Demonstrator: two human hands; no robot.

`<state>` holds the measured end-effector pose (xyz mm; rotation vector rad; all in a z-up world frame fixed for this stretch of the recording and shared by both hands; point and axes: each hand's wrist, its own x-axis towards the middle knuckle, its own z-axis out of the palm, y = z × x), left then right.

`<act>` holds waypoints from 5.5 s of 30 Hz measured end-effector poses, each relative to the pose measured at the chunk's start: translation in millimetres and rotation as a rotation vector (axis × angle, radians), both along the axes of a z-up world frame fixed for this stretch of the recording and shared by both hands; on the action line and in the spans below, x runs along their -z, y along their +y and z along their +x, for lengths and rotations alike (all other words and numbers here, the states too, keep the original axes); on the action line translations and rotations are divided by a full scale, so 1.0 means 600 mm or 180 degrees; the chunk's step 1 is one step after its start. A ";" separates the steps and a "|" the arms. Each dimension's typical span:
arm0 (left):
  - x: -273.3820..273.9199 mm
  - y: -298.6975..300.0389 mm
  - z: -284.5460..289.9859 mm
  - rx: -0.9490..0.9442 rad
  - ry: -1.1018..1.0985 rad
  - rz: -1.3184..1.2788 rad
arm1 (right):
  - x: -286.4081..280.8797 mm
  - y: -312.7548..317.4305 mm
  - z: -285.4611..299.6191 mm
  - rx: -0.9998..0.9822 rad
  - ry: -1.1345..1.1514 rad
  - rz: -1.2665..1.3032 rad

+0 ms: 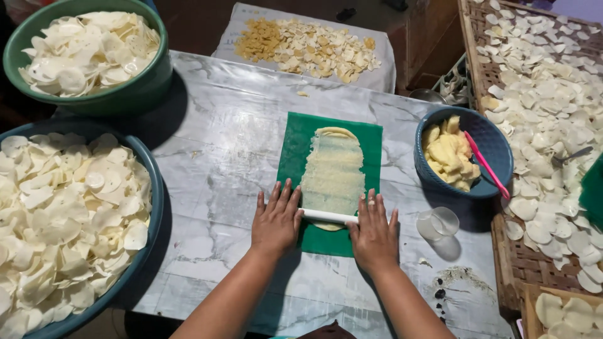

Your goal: Rolling out dough into a thin sheet using a rolling pin on a mat

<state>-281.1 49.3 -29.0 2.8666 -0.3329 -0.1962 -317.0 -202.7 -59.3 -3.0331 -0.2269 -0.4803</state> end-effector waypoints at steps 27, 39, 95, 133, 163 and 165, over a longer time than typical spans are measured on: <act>0.067 0.051 -0.042 0.0850 -0.1478 -0.0198 | -0.048 0.039 -0.051 0.0450 0.0830 0.0137; -0.021 0.074 0.029 0.1041 -0.1935 -0.1213 | -0.076 0.000 -0.030 -0.0487 -0.0016 0.0723; -0.030 -0.054 0.387 -0.0122 -0.0403 -0.0430 | -0.046 0.007 0.411 0.0415 0.0357 0.0411; 0.086 -0.003 0.292 0.0753 -0.2270 -0.0549 | -0.016 -0.043 0.293 -0.0432 -0.0063 0.0455; -0.001 -0.055 0.353 0.0192 -0.0438 -0.0354 | -0.032 -0.013 0.343 0.0370 0.0705 0.0153; -0.007 -0.041 0.311 0.0323 -0.0572 -0.0261 | -0.029 -0.009 0.296 0.0238 0.0559 0.0165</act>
